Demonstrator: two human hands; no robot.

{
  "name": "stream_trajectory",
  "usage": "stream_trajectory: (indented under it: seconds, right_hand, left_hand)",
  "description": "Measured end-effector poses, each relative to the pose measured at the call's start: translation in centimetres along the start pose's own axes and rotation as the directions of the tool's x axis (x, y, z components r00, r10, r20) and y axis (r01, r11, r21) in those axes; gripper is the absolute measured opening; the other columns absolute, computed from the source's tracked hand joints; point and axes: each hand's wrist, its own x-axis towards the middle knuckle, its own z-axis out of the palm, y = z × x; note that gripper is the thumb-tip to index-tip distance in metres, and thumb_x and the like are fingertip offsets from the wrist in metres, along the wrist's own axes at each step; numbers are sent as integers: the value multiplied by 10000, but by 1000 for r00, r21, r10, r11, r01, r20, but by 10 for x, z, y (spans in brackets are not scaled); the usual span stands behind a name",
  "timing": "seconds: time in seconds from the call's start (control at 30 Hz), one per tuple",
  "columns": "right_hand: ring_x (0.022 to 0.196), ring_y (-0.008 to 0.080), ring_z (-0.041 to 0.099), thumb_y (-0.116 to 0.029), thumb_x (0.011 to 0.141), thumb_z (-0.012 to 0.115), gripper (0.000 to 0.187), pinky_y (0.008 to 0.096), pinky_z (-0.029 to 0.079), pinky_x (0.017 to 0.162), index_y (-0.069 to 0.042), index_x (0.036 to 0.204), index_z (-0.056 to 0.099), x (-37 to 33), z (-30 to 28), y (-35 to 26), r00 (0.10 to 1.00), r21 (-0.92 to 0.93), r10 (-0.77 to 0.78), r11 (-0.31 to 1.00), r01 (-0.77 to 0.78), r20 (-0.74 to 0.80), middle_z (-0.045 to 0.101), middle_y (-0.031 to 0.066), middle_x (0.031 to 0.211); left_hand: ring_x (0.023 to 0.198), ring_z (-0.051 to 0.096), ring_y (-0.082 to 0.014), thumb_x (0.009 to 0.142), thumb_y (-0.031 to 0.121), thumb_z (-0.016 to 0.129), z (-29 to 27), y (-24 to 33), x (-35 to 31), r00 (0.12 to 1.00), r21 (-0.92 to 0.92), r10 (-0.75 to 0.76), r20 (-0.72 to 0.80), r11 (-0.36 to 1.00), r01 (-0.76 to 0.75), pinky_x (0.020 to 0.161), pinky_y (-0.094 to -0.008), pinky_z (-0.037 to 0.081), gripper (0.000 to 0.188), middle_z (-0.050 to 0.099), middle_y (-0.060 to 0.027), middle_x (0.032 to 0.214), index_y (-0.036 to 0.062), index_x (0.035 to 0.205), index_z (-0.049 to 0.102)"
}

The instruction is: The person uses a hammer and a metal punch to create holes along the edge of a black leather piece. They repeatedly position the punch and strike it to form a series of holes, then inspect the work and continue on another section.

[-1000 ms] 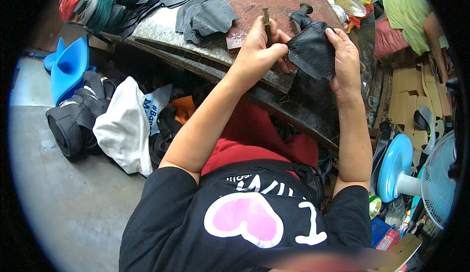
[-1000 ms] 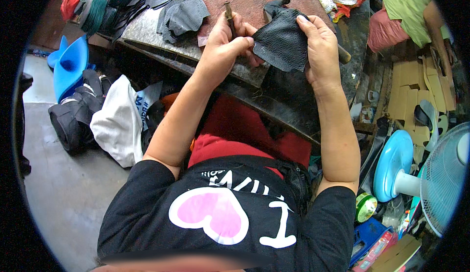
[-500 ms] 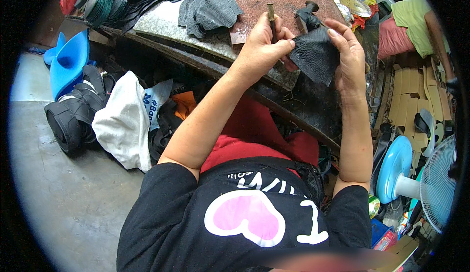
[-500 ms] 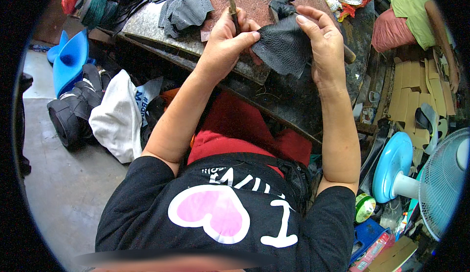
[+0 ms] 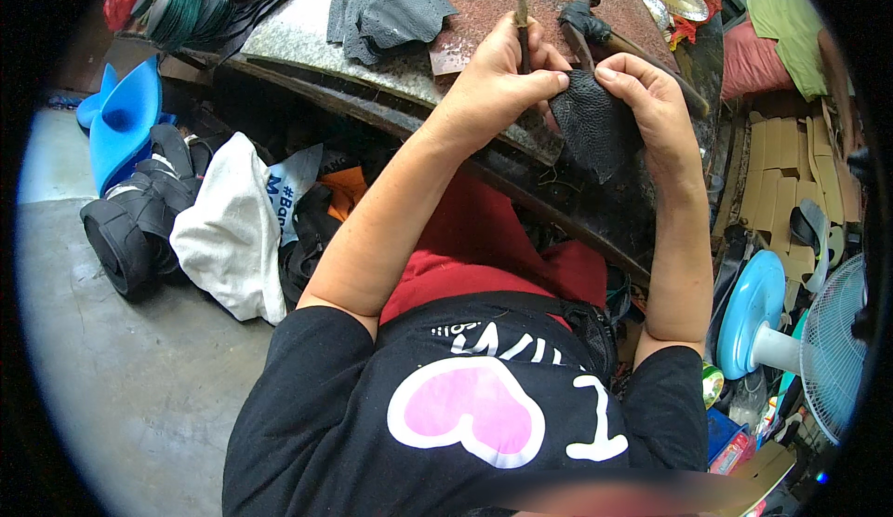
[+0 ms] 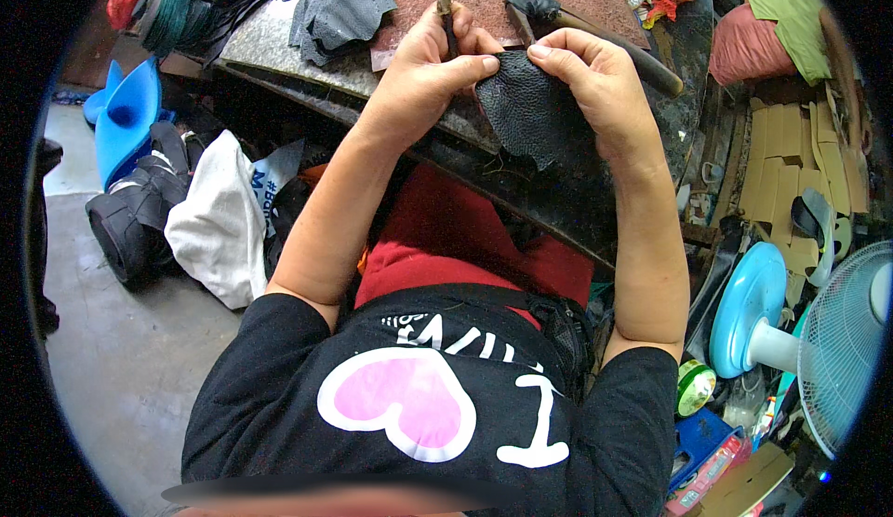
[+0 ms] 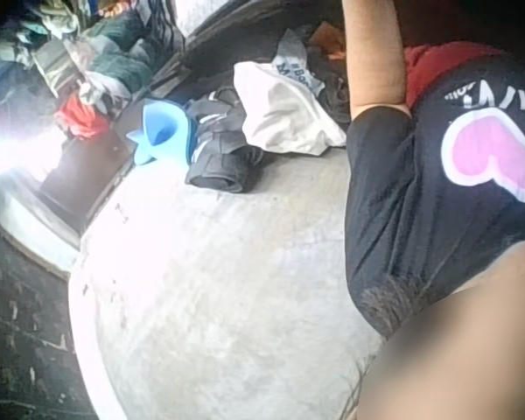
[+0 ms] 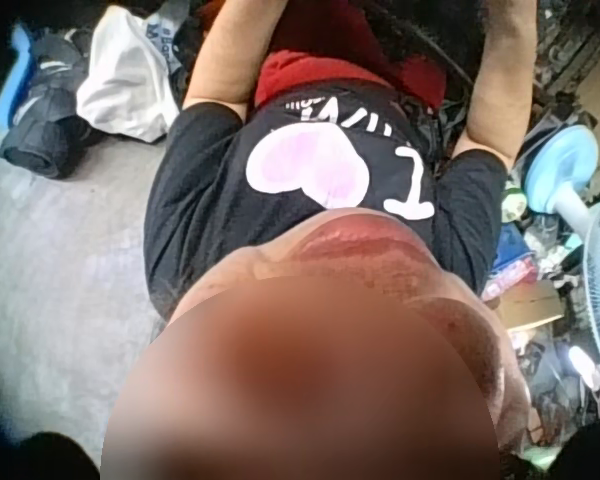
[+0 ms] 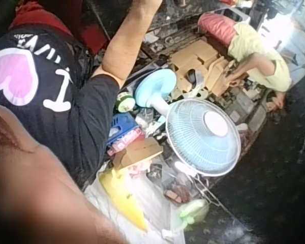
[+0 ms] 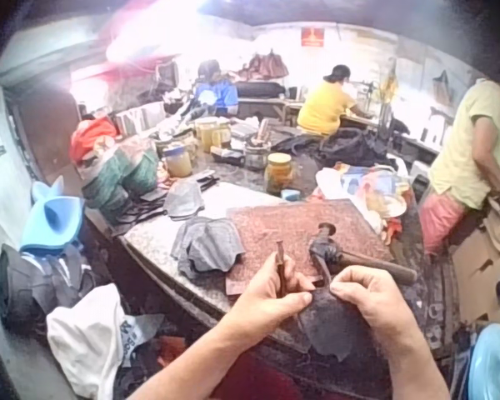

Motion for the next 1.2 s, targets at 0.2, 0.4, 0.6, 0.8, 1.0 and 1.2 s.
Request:
stream_trajectory:
  seconds: [0.2, 0.4, 0.6, 0.8, 1.0, 1.2]
  right_hand:
    - [730, 40, 578, -149, 890, 619, 136, 180, 448, 694, -20, 912, 659, 3, -1, 1, 997, 109, 83, 991, -83, 11, 650, -17, 821]
    - [724, 40, 581, -150, 886, 626, 132, 179, 451, 690, -25, 912, 658, 2, 0, 1, 998, 101, 62, 993, -63, 10, 650, -16, 816]
    - [728, 40, 583, -147, 880, 639, 129, 180, 457, 694, -25, 914, 663, 2, 0, 0, 998, 85, 59, 995, -61, 18, 651, -19, 815]
    - [730, 43, 591, -142, 883, 638, 133, 185, 467, 691, -17, 917, 669, 2, -2, 1, 999, 55, 38, 998, -38, 2, 656, -14, 816]
    - [728, 49, 598, -146, 890, 632, 147, 189, 474, 691, -9, 927, 671, 2, -2, 0, 999, 45, 38, 998, -37, -13, 663, -4, 829]
    - [731, 52, 599, -167, 870, 665, 164, 188, 476, 695, -14, 928, 674, 1, -2, -4, 996, 54, 87, 995, -88, 8, 663, -5, 830]
  left_hand:
    - [797, 590, -97, 839, 0, 612, -3, 1, 1, 998, -136, -64, 28, 988, 67, 635, -198, 442, 301, 625, -58, 930, 125, 983, 380]
    - [791, 590, -89, 848, -1, 586, -4, 2, 0, 996, -142, -78, 32, 987, 82, 614, -187, 442, 278, 620, -59, 921, 126, 981, 377]
    - [788, 588, -93, 856, -3, 557, -2, 1, 0, 997, -102, -68, 19, 992, 70, 601, -181, 436, 258, 611, -71, 937, 124, 983, 371]
    - [787, 606, -136, 868, 1, 542, -1, 0, 1, 999, -139, -47, 22, 989, 50, 583, -229, 518, 242, 603, -105, 935, 104, 988, 360]
    - [783, 615, -152, 872, 16, 587, -1, 0, 1, 999, -64, -35, 1, 997, 35, 583, -252, 546, 269, 599, -107, 927, 102, 985, 357]
    - [774, 629, -152, 869, 13, 607, -3, 0, 1, 999, -168, -42, 5, 985, 42, 565, -259, 558, 285, 610, -111, 950, 97, 979, 358]
